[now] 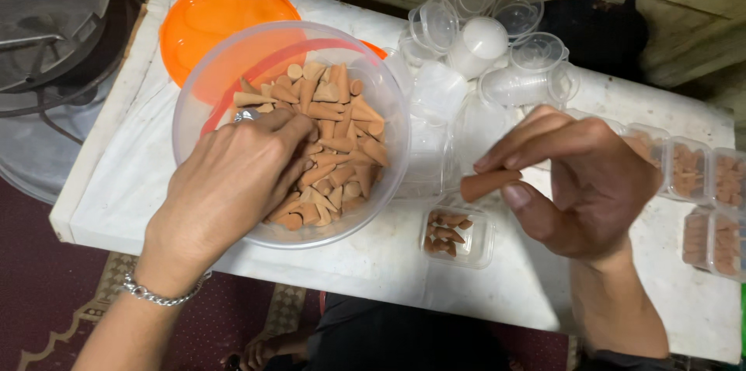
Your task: The person picks up cone-shaped incense pieces from a large container and places them into smaller plastic containers, handling them one at a time.
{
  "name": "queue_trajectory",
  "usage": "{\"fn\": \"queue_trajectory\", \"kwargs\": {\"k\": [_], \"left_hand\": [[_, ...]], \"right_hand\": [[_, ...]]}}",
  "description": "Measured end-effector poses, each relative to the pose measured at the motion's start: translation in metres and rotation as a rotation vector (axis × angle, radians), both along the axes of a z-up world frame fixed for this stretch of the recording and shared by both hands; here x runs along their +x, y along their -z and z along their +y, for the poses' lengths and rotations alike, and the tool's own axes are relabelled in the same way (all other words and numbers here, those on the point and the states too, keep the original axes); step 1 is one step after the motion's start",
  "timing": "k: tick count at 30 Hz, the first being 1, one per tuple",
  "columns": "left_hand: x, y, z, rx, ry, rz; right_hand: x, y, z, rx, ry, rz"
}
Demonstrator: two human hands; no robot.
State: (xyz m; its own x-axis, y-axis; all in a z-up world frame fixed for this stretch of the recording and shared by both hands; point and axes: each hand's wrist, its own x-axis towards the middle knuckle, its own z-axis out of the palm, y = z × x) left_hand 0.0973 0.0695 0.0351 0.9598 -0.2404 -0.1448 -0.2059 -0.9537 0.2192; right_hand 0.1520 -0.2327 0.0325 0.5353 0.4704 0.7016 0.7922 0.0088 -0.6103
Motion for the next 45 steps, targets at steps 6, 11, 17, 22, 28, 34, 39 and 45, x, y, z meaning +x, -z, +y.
{"fn": "queue_trajectory", "kwargs": {"k": [6, 11, 17, 22, 28, 34, 39, 45], "left_hand": [[0.001, 0.006, 0.003, 0.091, 0.047, -0.026], [0.000, 0.003, 0.002, 0.044, 0.025, -0.006], [-0.003, 0.003, 0.005, -0.054, 0.026, -0.050], [-0.006, -0.001, 0.004, -0.153, 0.091, -0.211], [-0.016, -0.007, -0.001, -0.320, 0.145, -0.433], [-0.032, -0.016, -0.029, -0.450, 0.221, -0.449], [-0.046, -0.013, -0.065, -0.563, 0.461, -0.606], [-0.053, -0.004, -0.113, -0.851, 0.529, -0.650]], "right_hand": [[-0.030, 0.022, -0.045, -0.086, 0.121, 0.220], [-0.044, 0.031, -0.056, -0.094, 0.177, 0.272], [-0.054, 0.041, -0.060, -0.121, 0.228, 0.317], [-0.060, 0.041, -0.064, -0.168, 0.261, 0.277], [-0.063, 0.041, -0.072, -0.222, 0.291, 0.270], [-0.068, 0.058, -0.076, -0.227, 0.329, 0.373], [-0.073, 0.078, -0.084, -0.174, 0.359, 0.434], [-0.084, 0.094, -0.091, -0.140, 0.410, 0.531]]}}
